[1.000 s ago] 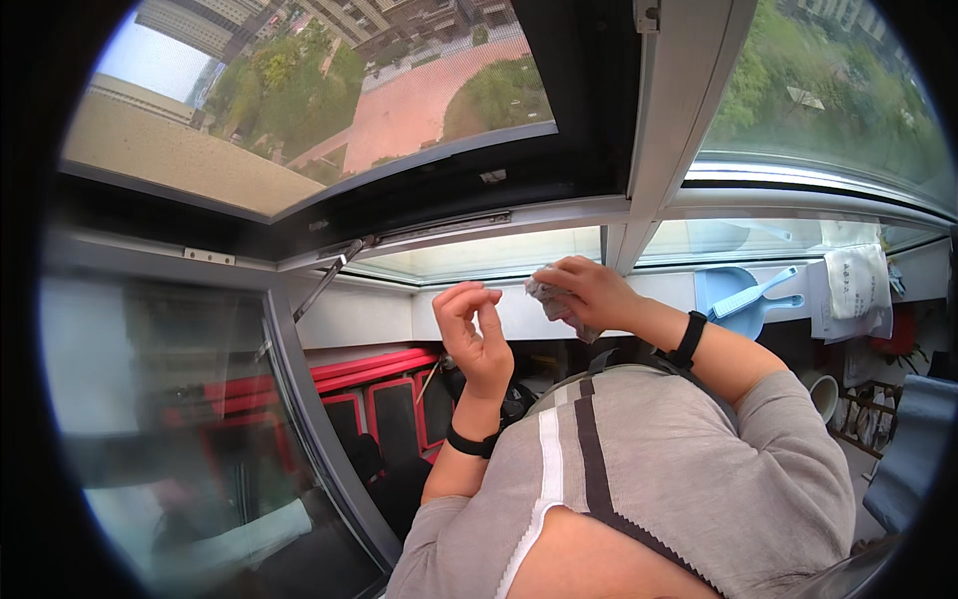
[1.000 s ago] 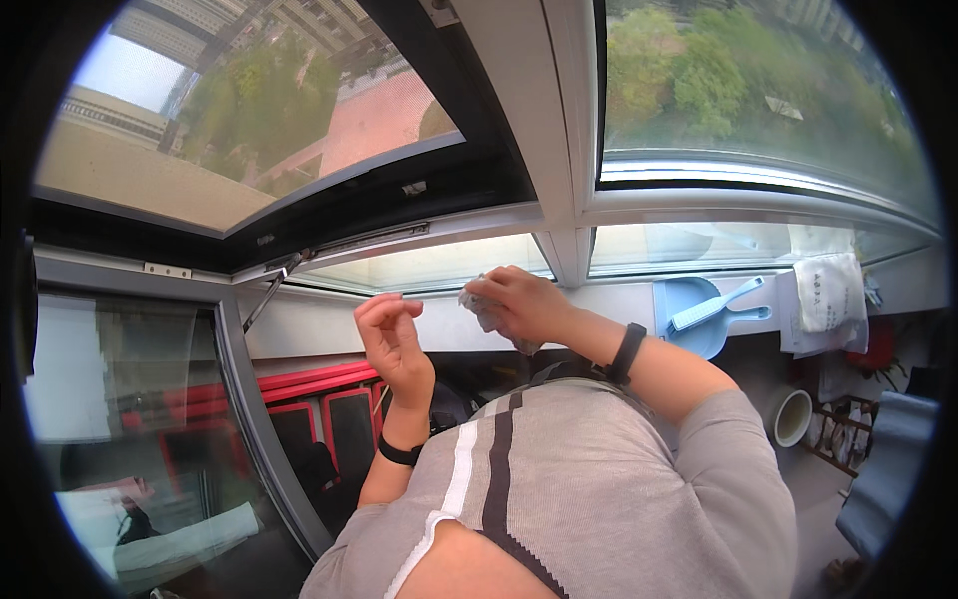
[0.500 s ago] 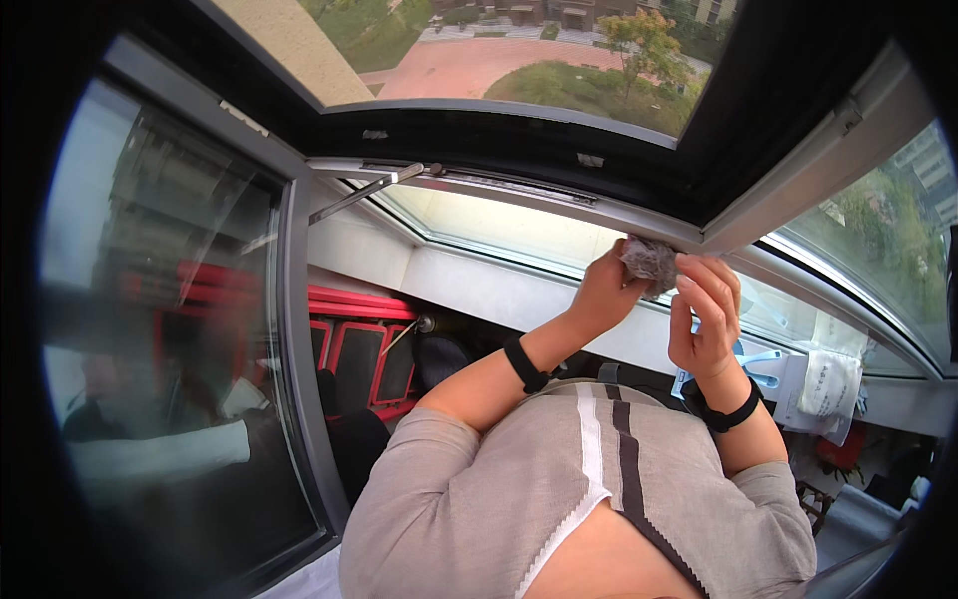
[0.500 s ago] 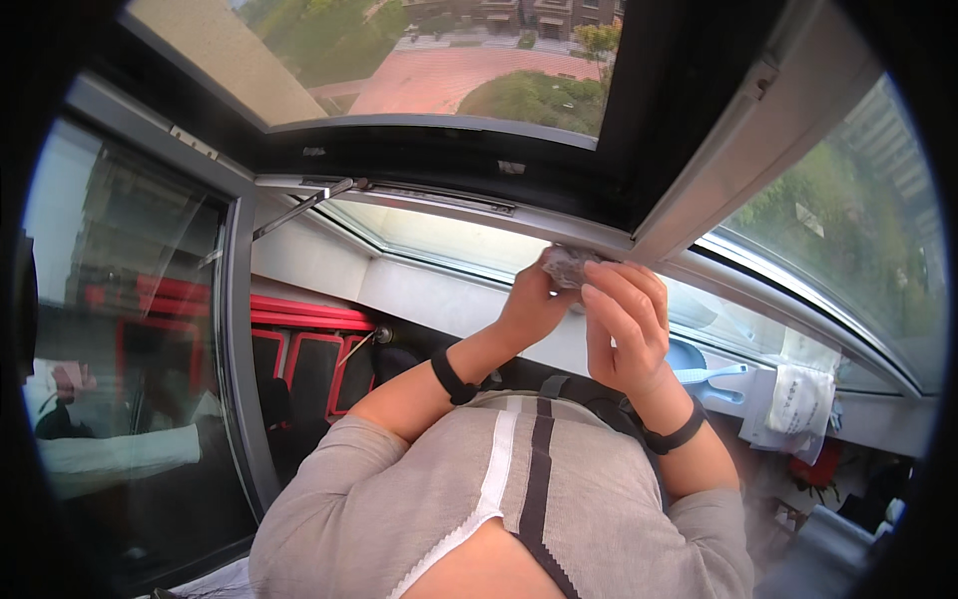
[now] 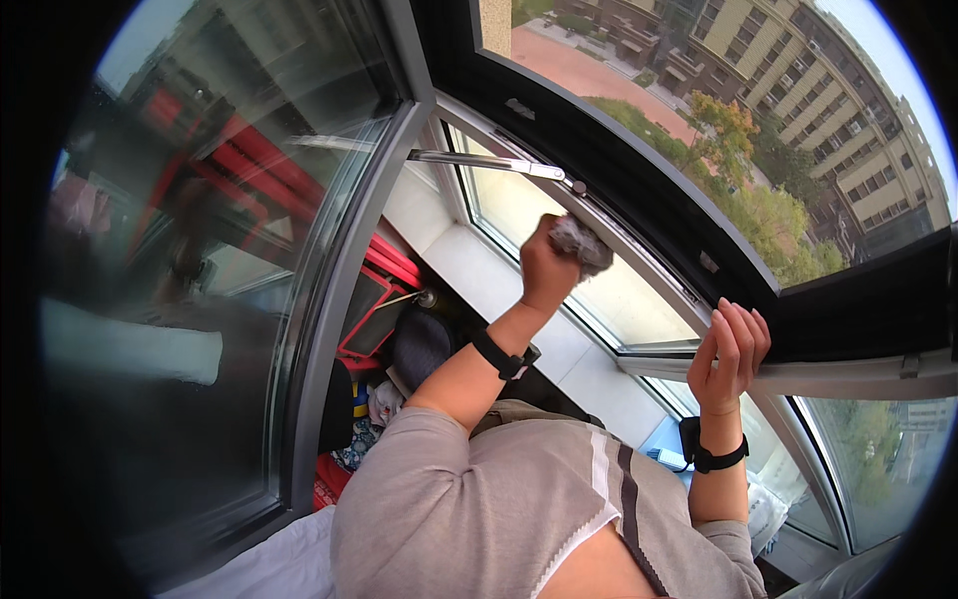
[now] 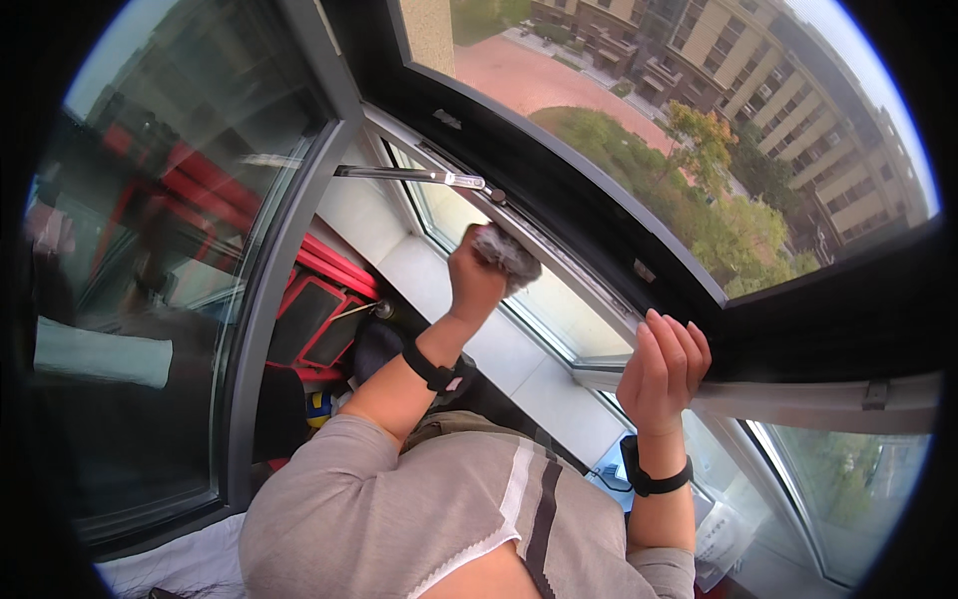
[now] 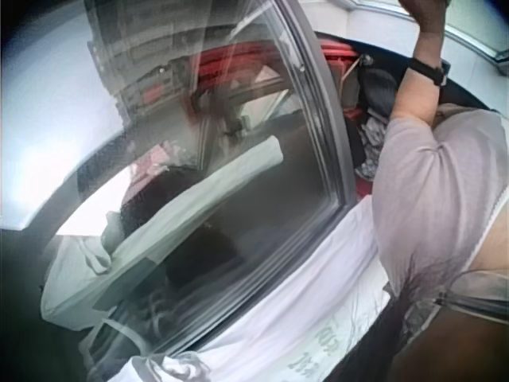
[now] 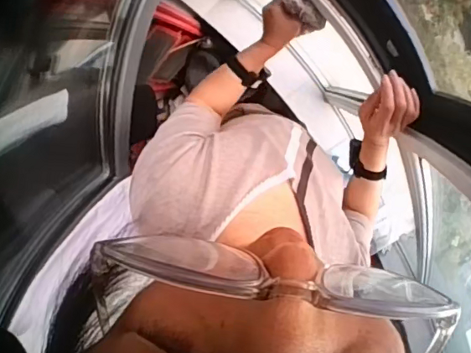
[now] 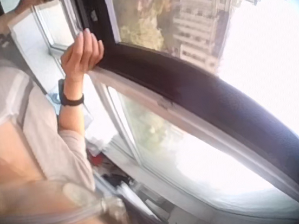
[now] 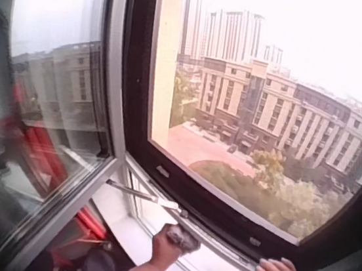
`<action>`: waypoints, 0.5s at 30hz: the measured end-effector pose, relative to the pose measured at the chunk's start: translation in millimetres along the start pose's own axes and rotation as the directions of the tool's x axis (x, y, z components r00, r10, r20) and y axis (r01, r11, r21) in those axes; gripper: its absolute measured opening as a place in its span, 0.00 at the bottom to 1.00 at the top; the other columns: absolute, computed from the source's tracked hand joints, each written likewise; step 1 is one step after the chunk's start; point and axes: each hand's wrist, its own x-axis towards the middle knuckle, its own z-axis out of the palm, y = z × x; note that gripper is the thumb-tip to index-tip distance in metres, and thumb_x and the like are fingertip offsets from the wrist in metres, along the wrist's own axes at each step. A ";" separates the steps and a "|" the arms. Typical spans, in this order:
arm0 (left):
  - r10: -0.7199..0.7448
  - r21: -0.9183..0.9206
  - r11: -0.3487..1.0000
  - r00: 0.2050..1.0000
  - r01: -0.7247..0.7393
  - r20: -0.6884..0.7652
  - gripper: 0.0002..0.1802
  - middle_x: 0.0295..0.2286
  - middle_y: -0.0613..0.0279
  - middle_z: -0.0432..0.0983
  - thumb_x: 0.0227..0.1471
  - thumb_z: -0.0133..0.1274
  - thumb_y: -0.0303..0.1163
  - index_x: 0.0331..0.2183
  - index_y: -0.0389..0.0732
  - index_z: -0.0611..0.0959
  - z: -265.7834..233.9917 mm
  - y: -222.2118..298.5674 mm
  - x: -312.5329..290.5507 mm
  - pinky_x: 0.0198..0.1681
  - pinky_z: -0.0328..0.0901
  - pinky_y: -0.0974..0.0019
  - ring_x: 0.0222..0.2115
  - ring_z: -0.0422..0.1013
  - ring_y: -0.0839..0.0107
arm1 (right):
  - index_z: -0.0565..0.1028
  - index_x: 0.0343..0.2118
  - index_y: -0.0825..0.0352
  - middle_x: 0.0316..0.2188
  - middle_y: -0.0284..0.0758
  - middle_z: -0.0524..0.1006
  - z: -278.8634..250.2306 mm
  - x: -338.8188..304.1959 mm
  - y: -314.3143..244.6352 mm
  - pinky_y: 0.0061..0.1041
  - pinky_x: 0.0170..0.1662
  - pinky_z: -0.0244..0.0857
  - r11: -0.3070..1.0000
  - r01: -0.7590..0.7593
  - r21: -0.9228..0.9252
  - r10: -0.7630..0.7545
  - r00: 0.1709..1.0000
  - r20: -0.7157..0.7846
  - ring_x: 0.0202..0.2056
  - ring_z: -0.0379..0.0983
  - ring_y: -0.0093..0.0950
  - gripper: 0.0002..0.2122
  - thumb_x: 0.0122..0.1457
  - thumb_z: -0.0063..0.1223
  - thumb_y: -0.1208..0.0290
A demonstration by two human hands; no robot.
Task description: The person wipes a window frame and sill with a cloth, then rinses and wrings the cloth in a bucket of water. They proceed to wipe a wardrobe door and a sliding glass door, moving between surfaces while handling the cloth and bucket.
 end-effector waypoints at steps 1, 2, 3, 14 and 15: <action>-0.016 0.007 1.000 0.992 0.017 -0.126 0.14 0.28 0.54 0.78 0.41 0.58 0.22 0.33 0.38 0.74 -7.9 -13.3 21.6 0.34 0.69 0.66 0.30 0.77 0.57 | 0.72 0.43 0.66 0.43 0.39 0.76 1.8 0.2 -0.8 0.37 0.55 0.61 0.999 0.019 -0.042 -0.018 0.999 0.032 0.46 0.72 0.35 0.12 0.55 0.46 0.84; -0.080 -0.041 0.997 0.974 0.073 -0.212 0.17 0.33 0.51 0.75 0.42 0.57 0.21 0.37 0.36 0.72 -17.9 -27.5 44.0 0.40 0.66 0.63 0.34 0.74 0.56 | 0.72 0.43 0.66 0.43 0.39 0.76 2.9 0.3 -1.0 0.37 0.55 0.61 0.998 0.033 -0.058 -0.031 0.999 0.039 0.46 0.72 0.35 0.13 0.55 0.46 0.84; -0.092 -0.084 0.994 0.947 0.069 -0.307 0.21 0.38 0.47 0.72 0.43 0.56 0.21 0.41 0.34 0.69 -25.9 -42.1 67.0 0.45 0.64 0.60 0.39 0.71 0.54 | 0.73 0.42 0.67 0.42 0.40 0.77 3.9 0.4 -1.4 0.37 0.53 0.62 0.998 0.033 -0.062 -0.031 0.998 0.046 0.45 0.72 0.36 0.12 0.55 0.46 0.83; 0.213 0.115 0.976 0.714 -0.184 -0.667 0.22 0.48 0.51 0.55 0.56 0.50 0.30 0.51 0.37 0.65 -2.7 -153.9 117.4 0.56 0.55 0.55 0.51 0.58 0.56 | 0.74 0.38 0.72 0.40 0.43 0.77 10.1 -0.9 -0.9 0.36 0.45 0.70 0.981 0.105 -0.161 -0.081 0.986 0.147 0.41 0.72 0.40 0.11 0.52 0.45 0.86; 0.255 0.289 0.953 0.757 -0.091 -0.601 0.20 0.48 0.51 0.57 0.57 0.50 0.28 0.50 0.39 0.67 -0.8 -170.0 104.8 0.56 0.56 0.55 0.51 0.58 0.55 | 0.74 0.38 0.72 0.40 0.43 0.77 10.3 -1.2 -1.0 0.36 0.45 0.70 0.980 0.103 -0.171 -0.078 0.986 0.149 0.41 0.72 0.40 0.11 0.52 0.45 0.86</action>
